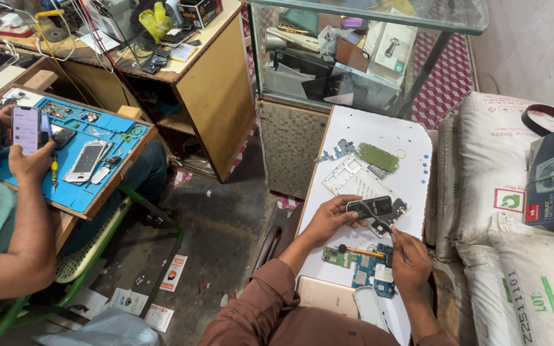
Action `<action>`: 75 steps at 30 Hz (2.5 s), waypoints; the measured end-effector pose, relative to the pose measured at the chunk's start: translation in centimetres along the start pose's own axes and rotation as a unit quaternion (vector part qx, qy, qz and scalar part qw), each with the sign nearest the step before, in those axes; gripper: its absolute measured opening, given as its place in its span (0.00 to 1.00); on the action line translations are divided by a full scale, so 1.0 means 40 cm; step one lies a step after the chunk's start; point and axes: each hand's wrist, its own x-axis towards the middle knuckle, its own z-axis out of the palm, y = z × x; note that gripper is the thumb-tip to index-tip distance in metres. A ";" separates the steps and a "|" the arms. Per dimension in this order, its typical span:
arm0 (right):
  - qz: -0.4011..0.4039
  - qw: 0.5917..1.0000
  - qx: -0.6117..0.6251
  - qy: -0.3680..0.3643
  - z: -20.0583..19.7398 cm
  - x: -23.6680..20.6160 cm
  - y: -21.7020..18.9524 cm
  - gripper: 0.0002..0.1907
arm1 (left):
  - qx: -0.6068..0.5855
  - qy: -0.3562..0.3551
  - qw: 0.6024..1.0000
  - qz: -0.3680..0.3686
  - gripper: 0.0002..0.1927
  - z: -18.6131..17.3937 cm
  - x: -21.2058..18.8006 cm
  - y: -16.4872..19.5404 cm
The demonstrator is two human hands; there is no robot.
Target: The person sits at a workbench repairing a disassembled mobile phone, holding the phone frame in one hand while using a small hand tool with the other to work on the internal board and components. Disassembled phone parts, a battery, and a circuit board lie on the white mat around the work area.
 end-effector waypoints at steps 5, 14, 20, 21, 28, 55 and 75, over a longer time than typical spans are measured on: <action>-0.004 1.000 0.002 -0.002 -0.001 -0.002 0.000 0.14 | 0.006 0.004 1.000 -0.010 0.23 -0.001 0.001 0.001; 0.006 1.000 0.017 0.003 -0.005 0.003 -0.006 0.15 | -0.010 0.004 1.000 -0.002 0.23 -0.001 0.000 -0.002; -0.038 0.999 -0.004 -0.010 -0.008 0.004 -0.012 0.16 | -0.010 0.008 1.000 0.000 0.23 0.000 0.002 -0.006; -0.042 0.999 -0.002 -0.010 -0.008 0.005 -0.012 0.16 | -0.012 0.008 1.000 0.001 0.23 0.000 0.003 -0.006; -0.067 0.997 -0.032 -0.018 -0.006 0.007 -0.013 0.13 | -0.005 0.010 1.000 -0.002 0.23 0.001 0.002 -0.002; -0.010 1.000 0.002 -0.014 -0.009 0.007 -0.023 0.13 | -0.004 0.005 1.000 -0.006 0.23 -0.001 0.004 0.002; -0.021 1.000 -0.010 -0.011 0.001 0.002 -0.006 0.15 | -0.002 0.005 1.000 0.000 0.23 -0.003 0.002 0.001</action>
